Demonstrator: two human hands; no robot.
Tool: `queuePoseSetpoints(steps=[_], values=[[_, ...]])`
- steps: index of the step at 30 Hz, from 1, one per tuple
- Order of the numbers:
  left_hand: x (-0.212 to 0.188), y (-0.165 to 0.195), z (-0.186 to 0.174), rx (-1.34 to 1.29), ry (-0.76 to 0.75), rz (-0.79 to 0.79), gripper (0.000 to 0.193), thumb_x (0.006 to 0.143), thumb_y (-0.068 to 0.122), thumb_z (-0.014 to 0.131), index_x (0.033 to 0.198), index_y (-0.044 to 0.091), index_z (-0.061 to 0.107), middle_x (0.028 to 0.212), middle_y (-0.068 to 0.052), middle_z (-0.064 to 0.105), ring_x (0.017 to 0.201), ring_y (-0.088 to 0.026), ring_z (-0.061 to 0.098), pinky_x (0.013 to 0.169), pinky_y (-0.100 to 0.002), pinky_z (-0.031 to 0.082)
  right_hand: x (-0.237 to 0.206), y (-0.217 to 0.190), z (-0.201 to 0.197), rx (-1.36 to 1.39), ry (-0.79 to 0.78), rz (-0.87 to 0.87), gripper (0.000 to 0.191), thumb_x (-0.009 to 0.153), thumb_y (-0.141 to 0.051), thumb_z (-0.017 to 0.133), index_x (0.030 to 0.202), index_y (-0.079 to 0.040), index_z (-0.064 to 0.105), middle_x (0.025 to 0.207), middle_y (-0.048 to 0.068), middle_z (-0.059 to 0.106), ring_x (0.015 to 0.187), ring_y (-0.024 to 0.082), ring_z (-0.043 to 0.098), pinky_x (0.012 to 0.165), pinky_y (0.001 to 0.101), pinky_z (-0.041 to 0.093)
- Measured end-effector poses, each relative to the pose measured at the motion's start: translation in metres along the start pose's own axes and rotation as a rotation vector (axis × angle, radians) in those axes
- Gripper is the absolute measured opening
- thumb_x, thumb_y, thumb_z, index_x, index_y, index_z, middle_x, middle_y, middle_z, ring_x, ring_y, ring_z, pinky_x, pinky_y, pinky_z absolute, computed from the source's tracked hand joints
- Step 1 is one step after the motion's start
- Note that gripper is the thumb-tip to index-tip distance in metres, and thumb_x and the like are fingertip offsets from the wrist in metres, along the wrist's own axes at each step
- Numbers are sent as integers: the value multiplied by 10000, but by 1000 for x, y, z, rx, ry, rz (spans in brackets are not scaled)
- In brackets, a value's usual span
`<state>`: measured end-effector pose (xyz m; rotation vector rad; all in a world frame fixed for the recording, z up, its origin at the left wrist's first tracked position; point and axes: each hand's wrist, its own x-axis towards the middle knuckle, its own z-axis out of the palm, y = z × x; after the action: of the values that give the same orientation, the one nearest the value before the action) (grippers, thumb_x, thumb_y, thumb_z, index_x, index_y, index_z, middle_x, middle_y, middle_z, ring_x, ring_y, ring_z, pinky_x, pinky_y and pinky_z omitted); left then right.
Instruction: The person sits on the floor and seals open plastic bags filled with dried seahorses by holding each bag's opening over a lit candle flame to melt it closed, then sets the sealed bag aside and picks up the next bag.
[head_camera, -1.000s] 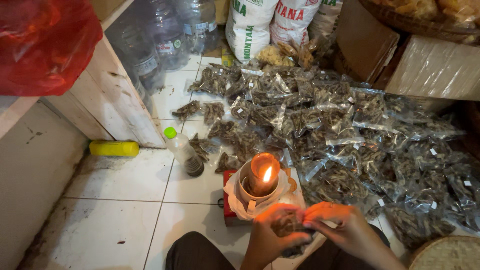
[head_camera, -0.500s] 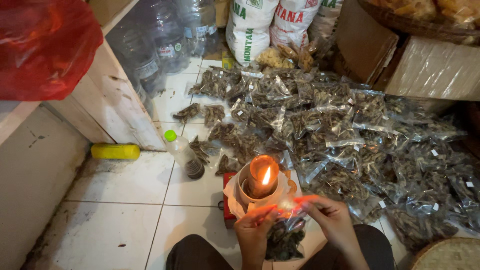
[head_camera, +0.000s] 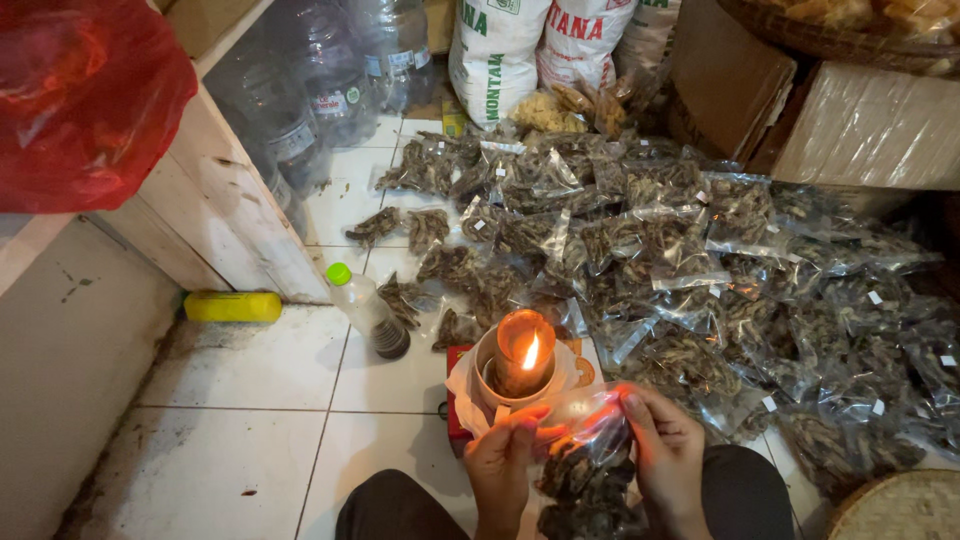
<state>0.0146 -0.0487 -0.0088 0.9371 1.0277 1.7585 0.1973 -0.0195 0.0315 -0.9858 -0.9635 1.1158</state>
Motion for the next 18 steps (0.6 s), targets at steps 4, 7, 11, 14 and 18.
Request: queuePoseSetpoints(steps=[4, 7, 11, 14, 18], values=[[5, 27, -15, 12, -265, 29, 251, 1014, 78, 565, 1153, -77, 706, 939, -120, 784, 832, -177, 783, 696, -310, 680, 8, -18, -9, -96, -77, 25, 219, 967, -9, 619, 1131, 79, 734, 1008, 126, 781, 857, 162, 714, 777, 308, 595], [11, 43, -27, -39, -379, 32, 262, 1016, 24, 525, 1200, -84, 676, 1049, -153, 776, 892, -220, 791, 729, -355, 660, 20, -32, -27, -318, -493, -248, 243, 947, 2, 581, 1115, 46, 752, 1008, 119, 825, 884, 184, 821, 792, 308, 659], [13, 41, -34, -99, -404, 96, 233, 999, -42, 486, 1103, -100, 686, 1123, -185, 748, 998, -256, 789, 753, -371, 643, 33, -28, -40, -358, -619, -364, 208, 941, 54, 591, 1016, 36, 784, 997, 134, 830, 923, 210, 815, 823, 317, 641], [13, 29, -35, -10, -323, 58, 246, 1010, -56, 465, 995, -94, 708, 1073, -189, 785, 918, -226, 781, 720, -340, 681, 35, -6, -32, -220, -525, -297, 233, 951, 95, 533, 992, 49, 758, 965, 145, 791, 903, 209, 768, 806, 322, 621], [14, 11, -35, -10, -206, -56, 284, 981, -17, 425, 960, -62, 705, 966, -151, 772, 821, -197, 775, 724, -318, 667, 22, 25, -4, -122, -167, -127, 233, 960, 93, 483, 932, 46, 709, 844, 90, 718, 710, 134, 679, 605, 276, 561]])
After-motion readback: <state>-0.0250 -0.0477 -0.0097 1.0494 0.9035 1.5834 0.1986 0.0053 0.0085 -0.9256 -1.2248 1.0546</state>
